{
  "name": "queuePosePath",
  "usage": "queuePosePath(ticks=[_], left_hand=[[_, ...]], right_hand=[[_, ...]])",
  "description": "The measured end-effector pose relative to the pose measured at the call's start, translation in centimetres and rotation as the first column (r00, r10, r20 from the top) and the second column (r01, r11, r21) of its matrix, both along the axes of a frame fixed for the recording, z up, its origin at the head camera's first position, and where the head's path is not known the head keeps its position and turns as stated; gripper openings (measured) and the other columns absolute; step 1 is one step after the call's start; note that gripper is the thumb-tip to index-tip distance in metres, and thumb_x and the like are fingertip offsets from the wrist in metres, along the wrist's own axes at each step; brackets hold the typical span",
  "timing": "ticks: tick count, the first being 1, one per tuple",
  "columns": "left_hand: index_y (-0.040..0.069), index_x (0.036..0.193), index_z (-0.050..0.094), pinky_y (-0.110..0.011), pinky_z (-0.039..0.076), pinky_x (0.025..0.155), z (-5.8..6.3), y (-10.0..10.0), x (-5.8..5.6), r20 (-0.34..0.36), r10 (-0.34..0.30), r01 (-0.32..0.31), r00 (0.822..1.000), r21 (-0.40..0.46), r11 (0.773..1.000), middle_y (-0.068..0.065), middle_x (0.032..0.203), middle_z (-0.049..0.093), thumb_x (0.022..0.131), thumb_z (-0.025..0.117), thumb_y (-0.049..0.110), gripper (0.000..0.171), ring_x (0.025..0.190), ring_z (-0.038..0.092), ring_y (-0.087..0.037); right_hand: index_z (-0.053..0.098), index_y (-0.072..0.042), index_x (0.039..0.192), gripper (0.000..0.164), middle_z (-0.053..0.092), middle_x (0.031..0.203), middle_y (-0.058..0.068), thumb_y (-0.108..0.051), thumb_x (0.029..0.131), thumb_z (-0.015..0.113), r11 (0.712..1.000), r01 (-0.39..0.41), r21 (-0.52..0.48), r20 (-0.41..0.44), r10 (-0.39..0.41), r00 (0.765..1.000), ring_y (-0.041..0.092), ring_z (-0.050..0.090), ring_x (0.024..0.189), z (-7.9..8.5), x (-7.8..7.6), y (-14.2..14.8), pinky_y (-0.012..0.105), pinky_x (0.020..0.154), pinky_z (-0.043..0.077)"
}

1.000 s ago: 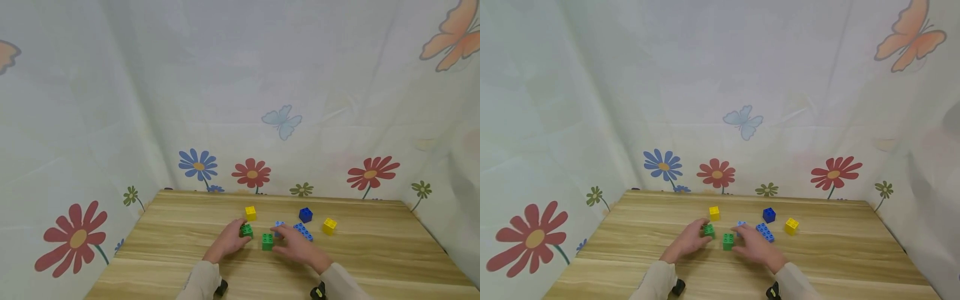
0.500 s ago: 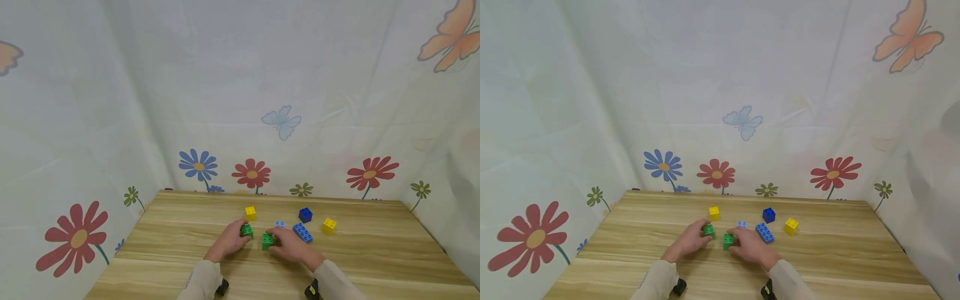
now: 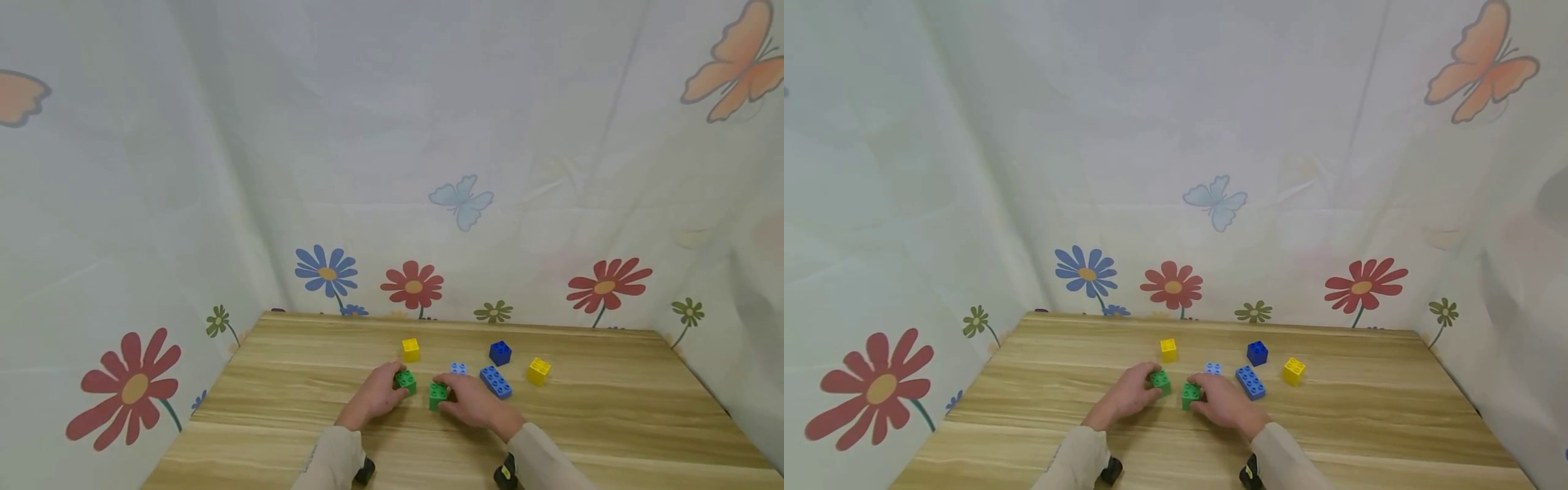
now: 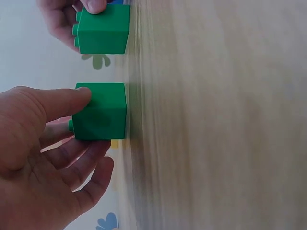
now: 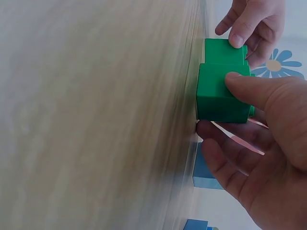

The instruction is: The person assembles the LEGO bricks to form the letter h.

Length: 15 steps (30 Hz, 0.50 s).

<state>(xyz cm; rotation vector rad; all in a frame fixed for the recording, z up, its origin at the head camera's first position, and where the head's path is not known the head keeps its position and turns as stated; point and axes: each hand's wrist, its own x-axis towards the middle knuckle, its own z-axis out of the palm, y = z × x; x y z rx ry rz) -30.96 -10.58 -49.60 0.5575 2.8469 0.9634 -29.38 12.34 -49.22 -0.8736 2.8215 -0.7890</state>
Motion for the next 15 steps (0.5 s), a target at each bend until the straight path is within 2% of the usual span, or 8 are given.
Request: queuePosePath(ticks=[8,15], left_hand=[[0.005,0.116,0.057,-0.038,0.045,0.081,0.0,-0.1,0.4,0.005,-0.02,0.02,1.0,0.008,1.0,-0.002,0.104,0.057,0.088,0.067,0.015,0.032,0.09,0.051,-0.016],[0.009,0.116,0.055,-0.04,0.046,0.083,0.2,-0.3,0.9,0.01,-0.046,0.046,0.999,0.0,0.999,-0.003,0.105,0.059,0.088,0.066,0.017,0.031,0.092,0.053,-0.017]], right_hand=[[0.056,-0.008,0.124,0.038,0.061,0.108,-0.002,-0.02,0.089,0.067,1.0,-0.021,-0.017,0.01,0.022,1.0,0.008,0.058,0.088,0.2,0.3,0.4,0.027,0.075,0.049],[0.055,-0.005,0.126,0.041,0.062,0.11,0.001,-0.017,0.089,0.067,0.998,-0.04,-0.047,0.005,0.04,0.999,0.009,0.058,0.089,0.7,1.2,0.8,0.027,0.074,0.05]])
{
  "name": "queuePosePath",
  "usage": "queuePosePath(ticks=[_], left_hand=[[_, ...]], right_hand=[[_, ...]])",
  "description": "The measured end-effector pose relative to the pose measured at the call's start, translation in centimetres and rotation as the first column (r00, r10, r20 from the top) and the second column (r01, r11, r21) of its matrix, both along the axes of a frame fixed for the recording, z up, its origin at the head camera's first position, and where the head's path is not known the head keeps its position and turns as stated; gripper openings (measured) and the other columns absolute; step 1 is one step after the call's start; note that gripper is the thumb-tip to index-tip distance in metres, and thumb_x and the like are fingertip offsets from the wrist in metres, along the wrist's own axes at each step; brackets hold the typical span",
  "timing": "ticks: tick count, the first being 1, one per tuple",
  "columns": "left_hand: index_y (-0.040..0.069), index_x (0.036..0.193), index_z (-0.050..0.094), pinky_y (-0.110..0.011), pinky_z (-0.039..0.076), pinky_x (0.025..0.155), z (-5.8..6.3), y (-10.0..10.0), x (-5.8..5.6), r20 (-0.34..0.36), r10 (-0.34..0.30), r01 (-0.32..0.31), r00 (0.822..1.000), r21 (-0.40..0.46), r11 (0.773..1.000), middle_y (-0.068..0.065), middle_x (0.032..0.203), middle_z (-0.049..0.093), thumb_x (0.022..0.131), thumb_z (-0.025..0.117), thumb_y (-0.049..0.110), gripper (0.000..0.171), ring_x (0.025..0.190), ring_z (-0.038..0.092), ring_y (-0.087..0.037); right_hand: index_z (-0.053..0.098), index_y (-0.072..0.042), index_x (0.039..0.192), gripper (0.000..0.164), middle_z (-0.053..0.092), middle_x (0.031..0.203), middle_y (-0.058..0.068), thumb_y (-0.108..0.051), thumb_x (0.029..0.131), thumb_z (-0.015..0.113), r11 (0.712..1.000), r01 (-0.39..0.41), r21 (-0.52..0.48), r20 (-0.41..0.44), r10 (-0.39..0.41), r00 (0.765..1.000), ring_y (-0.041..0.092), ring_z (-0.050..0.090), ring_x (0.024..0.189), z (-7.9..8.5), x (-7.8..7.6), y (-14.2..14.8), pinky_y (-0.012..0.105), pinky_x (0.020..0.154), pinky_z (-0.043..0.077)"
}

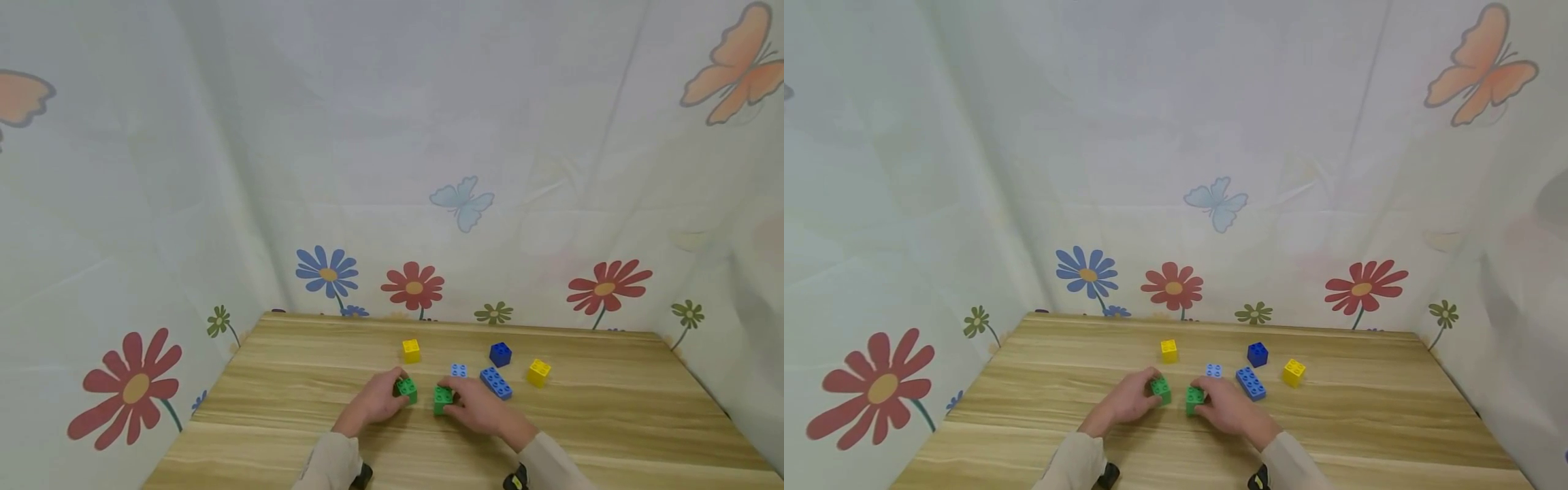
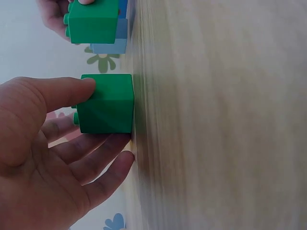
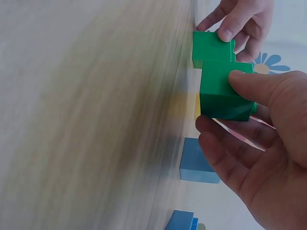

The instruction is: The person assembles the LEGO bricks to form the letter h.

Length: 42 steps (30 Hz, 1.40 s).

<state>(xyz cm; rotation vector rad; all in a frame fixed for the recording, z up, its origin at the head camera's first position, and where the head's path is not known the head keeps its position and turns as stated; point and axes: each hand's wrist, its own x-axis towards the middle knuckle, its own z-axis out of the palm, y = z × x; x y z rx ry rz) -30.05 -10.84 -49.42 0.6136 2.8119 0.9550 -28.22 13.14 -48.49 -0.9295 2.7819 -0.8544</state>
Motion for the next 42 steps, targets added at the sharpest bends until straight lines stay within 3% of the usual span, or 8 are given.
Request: queuePosePath(ticks=[14,26,36,42], left_hand=[[0.012,0.114,0.055,-0.034,0.047,0.08,0.5,0.3,1.4,0.026,-0.056,0.056,0.998,-0.016,0.998,0.003,0.097,0.058,0.087,0.068,0.017,0.03,0.087,0.054,-0.011],[0.014,0.107,0.056,-0.027,0.046,0.074,0.4,1.0,2.3,0.013,-0.116,0.117,0.993,-0.023,0.993,0.008,0.09,0.057,0.086,0.07,0.018,0.026,0.082,0.053,-0.007],[0.015,0.103,0.057,-0.027,0.046,0.076,0.9,1.8,2.9,0.043,-0.16,0.16,0.986,-0.005,0.987,0.009,0.091,0.058,0.084,0.072,0.017,0.024,0.084,0.054,-0.006],[0.014,0.105,0.059,-0.025,0.047,0.078,0.4,2.3,2.7,0.044,-0.185,0.185,0.982,0.003,0.983,0.008,0.094,0.06,0.084,0.072,0.017,0.026,0.086,0.055,-0.005]], right_hand=[[0.05,-0.003,0.133,0.046,0.058,0.12,0.006,-0.017,0.091,0.064,1.0,0.012,-0.02,-0.025,-0.012,1.0,0.016,0.058,0.097,0.3,0.9,1.0,0.032,0.079,0.05],[0.046,-0.007,0.136,0.045,0.052,0.129,0.01,-0.02,0.095,0.059,0.995,-0.017,-0.096,-0.009,0.016,1.0,0.02,0.057,0.102,1.1,2.1,1.4,0.03,0.079,0.051],[0.048,-0.009,0.134,0.044,0.054,0.123,0.004,-0.026,0.095,0.058,0.989,-0.025,-0.147,0.015,0.027,1.0,0.016,0.057,0.099,1.3,2.4,1.4,0.03,0.079,0.051],[0.049,-0.006,0.131,0.043,0.054,0.119,0.003,-0.023,0.093,0.061,0.979,-0.026,-0.201,0.067,0.04,0.997,0.017,0.057,0.099,0.8,2.3,1.2,0.025,0.078,0.05]])
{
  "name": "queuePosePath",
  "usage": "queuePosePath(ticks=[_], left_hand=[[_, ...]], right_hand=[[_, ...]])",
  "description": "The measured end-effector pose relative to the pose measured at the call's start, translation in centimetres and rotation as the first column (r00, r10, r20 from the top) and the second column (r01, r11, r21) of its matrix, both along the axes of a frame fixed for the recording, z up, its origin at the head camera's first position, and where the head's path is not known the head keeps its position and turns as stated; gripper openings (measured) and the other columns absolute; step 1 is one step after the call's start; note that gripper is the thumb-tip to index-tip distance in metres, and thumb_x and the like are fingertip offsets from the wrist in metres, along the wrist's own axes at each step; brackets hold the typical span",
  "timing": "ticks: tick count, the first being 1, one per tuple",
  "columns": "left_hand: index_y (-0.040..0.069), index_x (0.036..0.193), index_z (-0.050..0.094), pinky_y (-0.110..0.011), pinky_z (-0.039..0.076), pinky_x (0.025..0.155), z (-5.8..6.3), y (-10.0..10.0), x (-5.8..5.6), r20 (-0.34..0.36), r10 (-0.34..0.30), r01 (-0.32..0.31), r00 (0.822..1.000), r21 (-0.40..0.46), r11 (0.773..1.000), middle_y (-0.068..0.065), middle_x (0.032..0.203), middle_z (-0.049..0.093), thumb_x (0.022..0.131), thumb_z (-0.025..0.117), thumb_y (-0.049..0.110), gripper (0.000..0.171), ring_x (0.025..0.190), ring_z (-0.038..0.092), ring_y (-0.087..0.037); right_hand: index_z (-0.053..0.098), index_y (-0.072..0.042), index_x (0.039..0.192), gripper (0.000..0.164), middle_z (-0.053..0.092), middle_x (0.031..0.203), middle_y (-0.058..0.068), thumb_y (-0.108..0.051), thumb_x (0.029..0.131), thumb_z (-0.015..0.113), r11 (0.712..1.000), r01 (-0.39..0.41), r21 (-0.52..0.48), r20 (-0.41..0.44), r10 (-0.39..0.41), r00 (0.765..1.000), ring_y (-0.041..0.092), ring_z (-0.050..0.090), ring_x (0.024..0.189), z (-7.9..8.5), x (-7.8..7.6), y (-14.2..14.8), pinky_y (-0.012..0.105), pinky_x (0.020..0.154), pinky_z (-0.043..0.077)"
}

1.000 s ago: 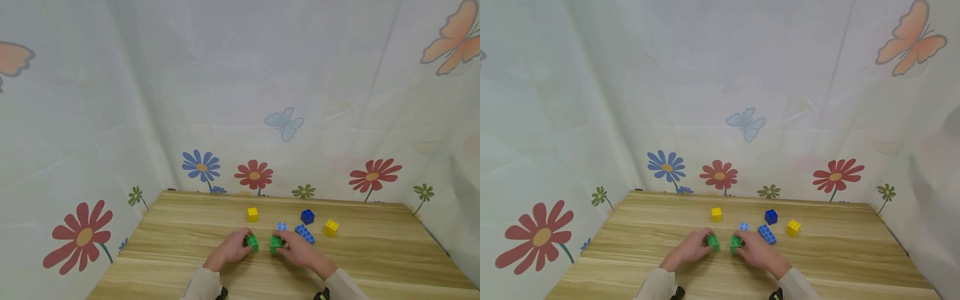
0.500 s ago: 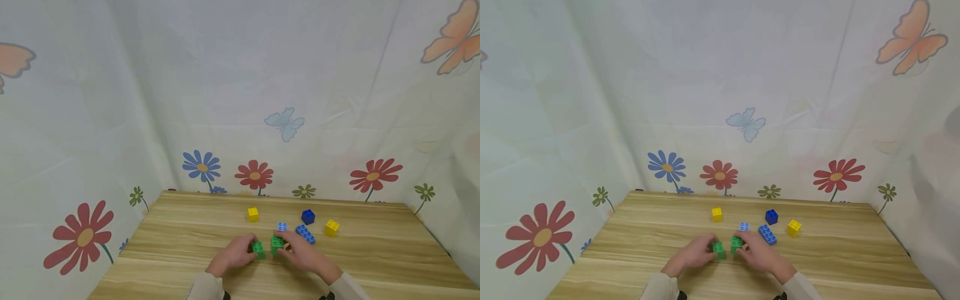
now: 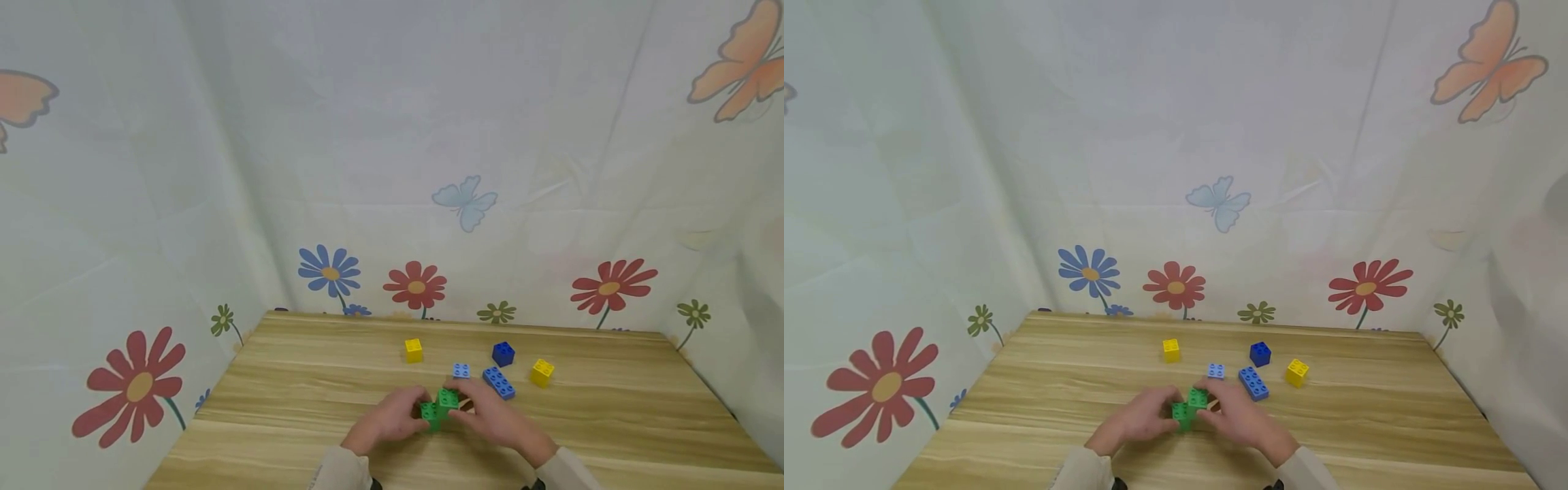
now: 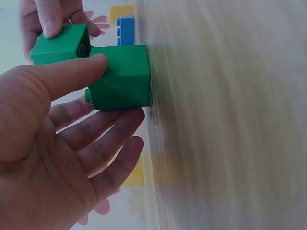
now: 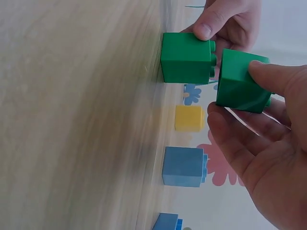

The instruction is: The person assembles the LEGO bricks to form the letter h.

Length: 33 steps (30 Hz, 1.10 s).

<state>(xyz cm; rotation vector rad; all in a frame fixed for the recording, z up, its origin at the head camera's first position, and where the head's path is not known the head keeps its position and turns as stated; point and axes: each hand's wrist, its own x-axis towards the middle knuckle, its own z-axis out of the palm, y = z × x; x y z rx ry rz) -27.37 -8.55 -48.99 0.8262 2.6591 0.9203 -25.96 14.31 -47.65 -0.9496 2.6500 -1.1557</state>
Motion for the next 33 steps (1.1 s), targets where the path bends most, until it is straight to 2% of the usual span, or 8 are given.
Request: queuePosePath(ticks=[7,16,24,33], left_hand=[[0.013,0.109,0.06,-0.025,0.047,0.078,0.0,0.7,-0.1,0.0,-0.023,0.023,1.0,-0.009,1.0,0.008,0.098,0.061,0.083,0.074,0.02,0.03,0.088,0.057,-0.006],[0.014,0.11,0.059,-0.024,0.047,0.078,0.1,1.2,0.0,0.003,-0.022,0.022,1.0,-0.029,0.999,0.008,0.099,0.062,0.084,0.073,0.022,0.03,0.088,0.057,-0.005],[0.017,0.108,0.06,-0.025,0.047,0.08,0.0,1.7,-0.2,0.013,-0.03,0.029,0.999,0.008,1.0,0.011,0.098,0.062,0.084,0.073,0.02,0.028,0.09,0.058,-0.006],[0.018,0.108,0.06,-0.025,0.047,0.082,0.1,1.8,-0.3,0.03,-0.029,0.029,0.999,0.01,1.0,0.01,0.098,0.063,0.084,0.073,0.019,0.028,0.091,0.058,-0.005]], right_hand=[[0.051,-0.011,0.125,0.036,0.056,0.114,0.001,-0.025,0.094,0.061,0.999,0.0,-0.037,0.049,0.002,0.999,0.018,0.058,0.098,-0.1,-0.2,-0.2,0.024,0.078,0.049],[0.053,-0.012,0.124,0.033,0.057,0.113,-0.001,-0.023,0.094,0.061,0.999,-0.017,-0.047,0.009,0.017,1.0,0.014,0.059,0.097,-0.5,-0.3,0.1,0.024,0.077,0.05],[0.052,-0.012,0.128,0.036,0.057,0.116,-0.001,-0.023,0.094,0.06,0.999,0.012,-0.038,0.044,-0.01,0.999,0.014,0.058,0.098,-0.4,-0.3,0.0,0.023,0.078,0.049],[0.055,-0.013,0.125,0.032,0.058,0.113,-0.002,-0.023,0.095,0.059,1.0,-0.017,-0.02,0.004,0.017,1.0,0.015,0.058,0.096,-0.4,-0.6,-0.1,0.023,0.077,0.05]])
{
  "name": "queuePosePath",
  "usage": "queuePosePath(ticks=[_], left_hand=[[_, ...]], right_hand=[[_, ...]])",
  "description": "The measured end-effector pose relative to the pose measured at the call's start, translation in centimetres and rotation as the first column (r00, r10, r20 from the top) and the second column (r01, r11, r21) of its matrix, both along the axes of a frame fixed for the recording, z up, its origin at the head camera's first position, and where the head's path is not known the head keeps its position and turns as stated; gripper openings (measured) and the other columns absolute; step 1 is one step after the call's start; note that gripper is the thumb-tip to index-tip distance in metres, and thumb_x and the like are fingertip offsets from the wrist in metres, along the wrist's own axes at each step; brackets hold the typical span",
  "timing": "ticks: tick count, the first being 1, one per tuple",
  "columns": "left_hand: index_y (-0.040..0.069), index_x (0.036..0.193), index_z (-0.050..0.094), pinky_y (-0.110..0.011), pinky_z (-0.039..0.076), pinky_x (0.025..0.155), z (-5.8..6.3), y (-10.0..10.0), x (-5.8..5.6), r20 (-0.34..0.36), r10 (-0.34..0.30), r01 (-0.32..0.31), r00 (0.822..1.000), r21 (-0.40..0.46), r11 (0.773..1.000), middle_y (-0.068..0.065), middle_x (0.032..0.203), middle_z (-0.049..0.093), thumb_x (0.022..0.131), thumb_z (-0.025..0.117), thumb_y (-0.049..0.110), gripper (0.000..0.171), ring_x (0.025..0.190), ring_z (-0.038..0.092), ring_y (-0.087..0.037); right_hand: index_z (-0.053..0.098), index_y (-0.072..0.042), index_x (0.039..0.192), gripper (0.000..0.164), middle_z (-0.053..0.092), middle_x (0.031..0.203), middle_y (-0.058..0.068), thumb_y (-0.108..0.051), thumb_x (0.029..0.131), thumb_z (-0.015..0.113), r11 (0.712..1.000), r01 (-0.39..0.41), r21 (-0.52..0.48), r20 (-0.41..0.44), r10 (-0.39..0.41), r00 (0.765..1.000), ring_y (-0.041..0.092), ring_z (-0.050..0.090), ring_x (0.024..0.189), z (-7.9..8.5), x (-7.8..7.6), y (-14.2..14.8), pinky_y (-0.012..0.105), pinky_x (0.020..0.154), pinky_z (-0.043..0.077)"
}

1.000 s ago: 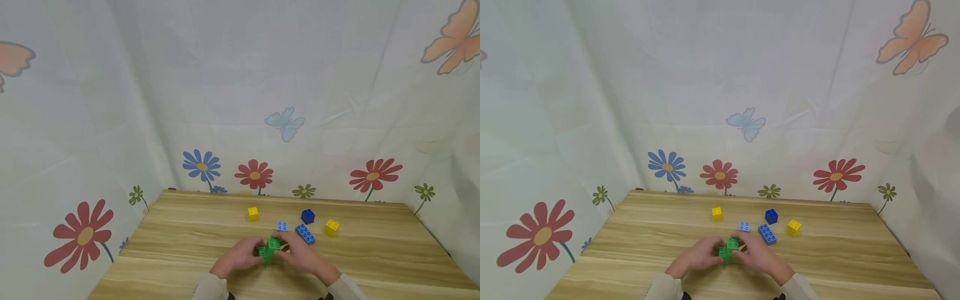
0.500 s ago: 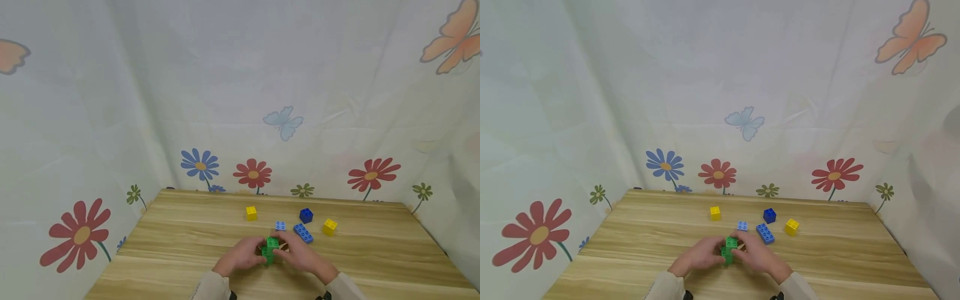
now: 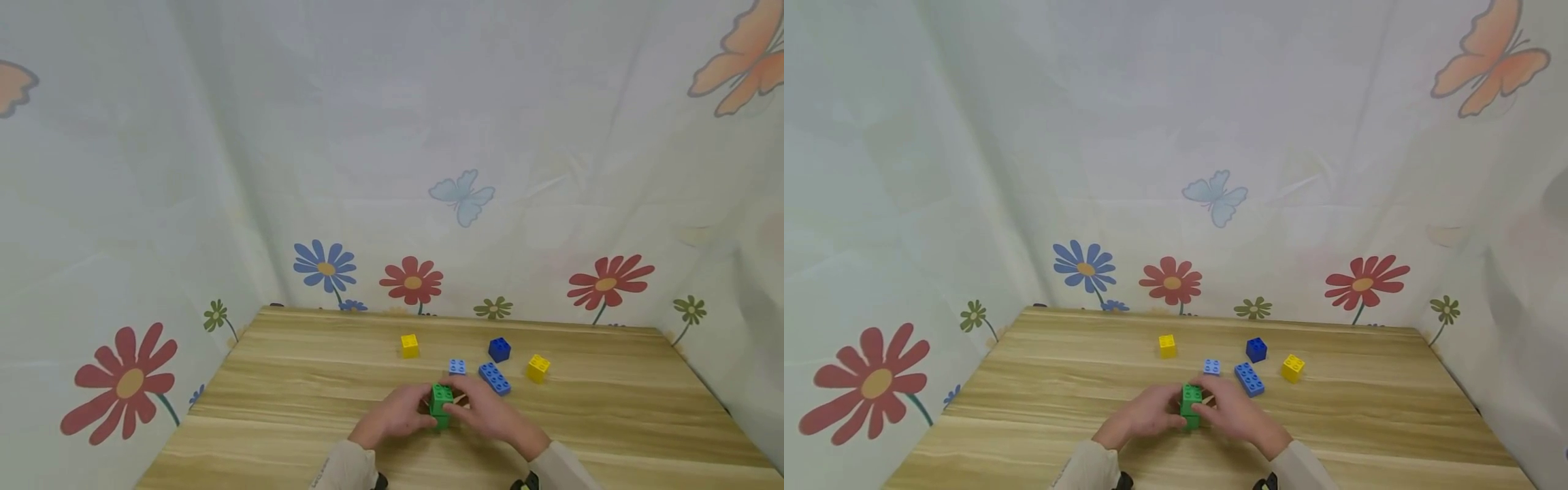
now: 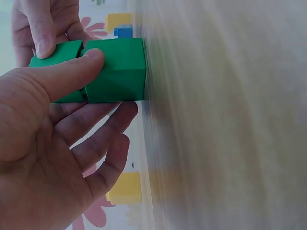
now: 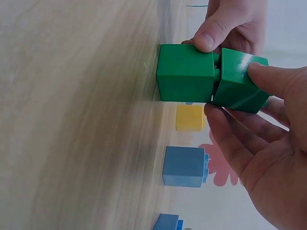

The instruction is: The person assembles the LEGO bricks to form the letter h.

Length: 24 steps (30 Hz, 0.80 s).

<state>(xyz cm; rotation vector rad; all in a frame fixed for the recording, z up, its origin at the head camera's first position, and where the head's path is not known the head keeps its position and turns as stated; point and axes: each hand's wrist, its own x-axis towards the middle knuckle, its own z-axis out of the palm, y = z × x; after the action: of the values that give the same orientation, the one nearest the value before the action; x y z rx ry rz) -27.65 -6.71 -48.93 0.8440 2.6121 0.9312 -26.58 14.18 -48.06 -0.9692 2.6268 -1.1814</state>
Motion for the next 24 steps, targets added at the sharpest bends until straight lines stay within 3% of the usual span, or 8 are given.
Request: queuePosePath(ticks=[11,24], left_hand=[[0.017,0.113,0.061,-0.023,0.047,0.08,0.0,-0.02,-0.2,0.005,-0.019,0.019,1.0,0.006,1.0,0.011,0.1,0.063,0.084,0.073,0.018,0.031,0.089,0.057,-0.002],[0.017,0.11,0.062,-0.022,0.047,0.078,-0.02,0.0,-0.07,-0.017,-0.005,0.005,1.0,-0.009,1.0,0.011,0.096,0.064,0.083,0.074,0.019,0.03,0.086,0.058,-0.003]], right_hand=[[0.056,-0.01,0.124,0.033,0.059,0.111,-0.003,-0.021,0.093,0.061,0.997,-0.028,0.071,-0.066,0.032,0.997,0.011,0.056,0.096,0.39,-0.15,-0.44,0.025,0.077,0.05],[0.056,-0.009,0.125,0.036,0.06,0.11,-0.001,-0.018,0.092,0.064,0.997,-0.032,0.066,-0.053,0.036,0.998,0.011,0.058,0.094,0.36,-0.3,-0.55,0.025,0.076,0.051]])
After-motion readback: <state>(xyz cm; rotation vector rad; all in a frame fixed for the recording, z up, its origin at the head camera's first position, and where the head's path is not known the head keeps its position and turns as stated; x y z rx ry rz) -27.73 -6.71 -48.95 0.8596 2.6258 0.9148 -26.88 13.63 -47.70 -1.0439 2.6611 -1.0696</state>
